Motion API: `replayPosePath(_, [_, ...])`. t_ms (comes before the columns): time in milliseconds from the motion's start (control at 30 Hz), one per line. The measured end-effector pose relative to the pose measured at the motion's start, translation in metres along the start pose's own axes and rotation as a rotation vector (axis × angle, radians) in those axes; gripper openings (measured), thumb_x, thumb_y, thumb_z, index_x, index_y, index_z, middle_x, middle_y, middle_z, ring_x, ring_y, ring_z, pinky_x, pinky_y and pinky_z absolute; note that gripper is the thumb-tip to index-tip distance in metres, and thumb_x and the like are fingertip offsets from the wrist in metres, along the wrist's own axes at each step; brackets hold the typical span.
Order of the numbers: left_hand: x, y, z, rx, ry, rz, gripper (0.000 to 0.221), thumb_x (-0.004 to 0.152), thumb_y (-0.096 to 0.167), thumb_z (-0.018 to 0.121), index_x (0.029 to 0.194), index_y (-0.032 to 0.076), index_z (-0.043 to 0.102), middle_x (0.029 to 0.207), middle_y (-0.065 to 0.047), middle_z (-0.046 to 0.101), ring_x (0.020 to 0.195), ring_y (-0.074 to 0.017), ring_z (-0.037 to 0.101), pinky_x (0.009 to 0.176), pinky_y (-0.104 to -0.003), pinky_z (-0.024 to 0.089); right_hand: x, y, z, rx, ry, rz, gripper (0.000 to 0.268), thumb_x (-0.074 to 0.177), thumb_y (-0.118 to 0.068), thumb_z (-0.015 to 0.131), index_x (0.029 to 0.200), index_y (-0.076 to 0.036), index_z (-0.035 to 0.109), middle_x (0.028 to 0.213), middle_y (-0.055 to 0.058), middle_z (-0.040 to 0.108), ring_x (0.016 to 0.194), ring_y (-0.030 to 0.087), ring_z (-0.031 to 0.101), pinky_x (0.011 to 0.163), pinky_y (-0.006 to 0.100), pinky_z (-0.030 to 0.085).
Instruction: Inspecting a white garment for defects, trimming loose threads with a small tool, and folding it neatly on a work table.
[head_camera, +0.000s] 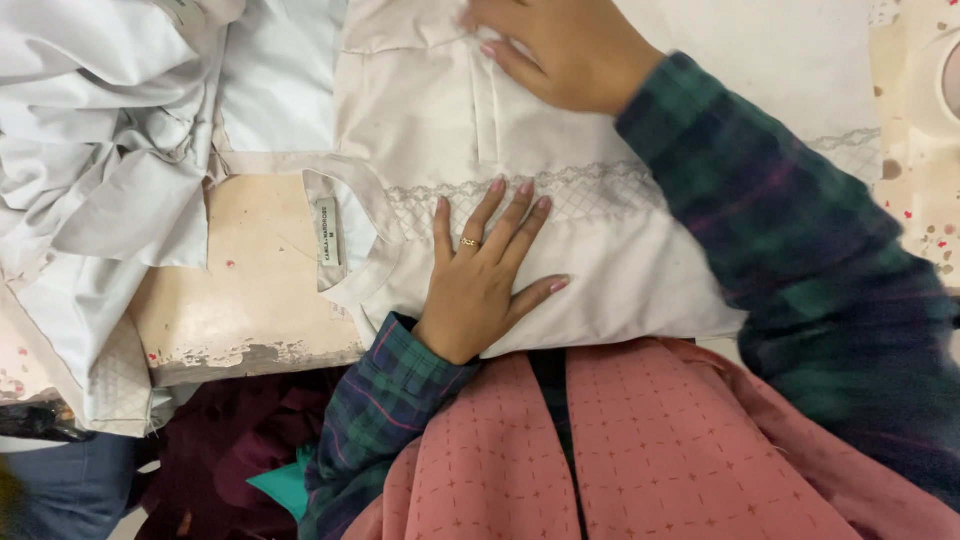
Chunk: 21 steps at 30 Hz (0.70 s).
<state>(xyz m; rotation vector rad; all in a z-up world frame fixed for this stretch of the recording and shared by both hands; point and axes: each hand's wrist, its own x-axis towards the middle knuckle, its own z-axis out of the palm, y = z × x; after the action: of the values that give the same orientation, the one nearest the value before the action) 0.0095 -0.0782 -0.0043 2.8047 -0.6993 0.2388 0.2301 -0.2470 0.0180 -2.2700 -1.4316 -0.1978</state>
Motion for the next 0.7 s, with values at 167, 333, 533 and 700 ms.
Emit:
replayPosePath(167, [0.0,0.0,0.0,0.014,0.003,0.0,0.077,0.1,0.071,0.052,0.157,0.02,0.044,0.164,-0.001,0.042,0.153,-0.0248,0.035,0.12,-0.064,0.028,-0.03,-0.009,-0.001,0.028,-0.105,0.04,0.044,0.107,-0.029,0.058,0.141,-0.001,0.056,0.141,0.018,0.056,0.13,0.035,0.051,0.107,0.054,0.032])
replayPosePath(333, [0.001,0.0,0.001,0.005,-0.002,-0.009,0.079,0.099,0.072,0.053,0.158,0.02,0.044,0.165,-0.002,0.04,0.154,-0.0252,0.034,0.12,-0.065,0.027,-0.033,-0.001,0.007,0.102,-0.095,0.079,0.082,0.1,-0.05,0.068,0.154,0.006,0.042,0.155,0.025,0.045,0.144,0.038,0.042,0.115,0.058,0.023])
replayPosePath(533, [0.003,0.001,-0.002,0.006,0.017,-0.002,0.077,0.099,0.072,0.052,0.156,0.02,0.046,0.164,-0.003,0.042,0.153,-0.0257,0.038,0.12,-0.063,0.027,-0.036,-0.002,0.009,0.079,-0.041,0.055,0.076,0.099,-0.051,0.07,0.15,0.002,0.05,0.153,0.024,0.049,0.142,0.038,0.045,0.115,0.057,0.024])
replayPosePath(700, [0.001,0.002,-0.002,0.011,-0.001,-0.009,0.077,0.1,0.073,0.05,0.156,0.021,0.046,0.165,-0.004,0.039,0.153,-0.0256,0.036,0.121,-0.062,0.027,-0.037,-0.01,0.008,-0.088,-0.043,0.042,0.071,0.103,-0.051,0.068,0.15,0.001,0.054,0.155,0.025,0.048,0.144,0.038,0.045,0.114,0.06,0.028])
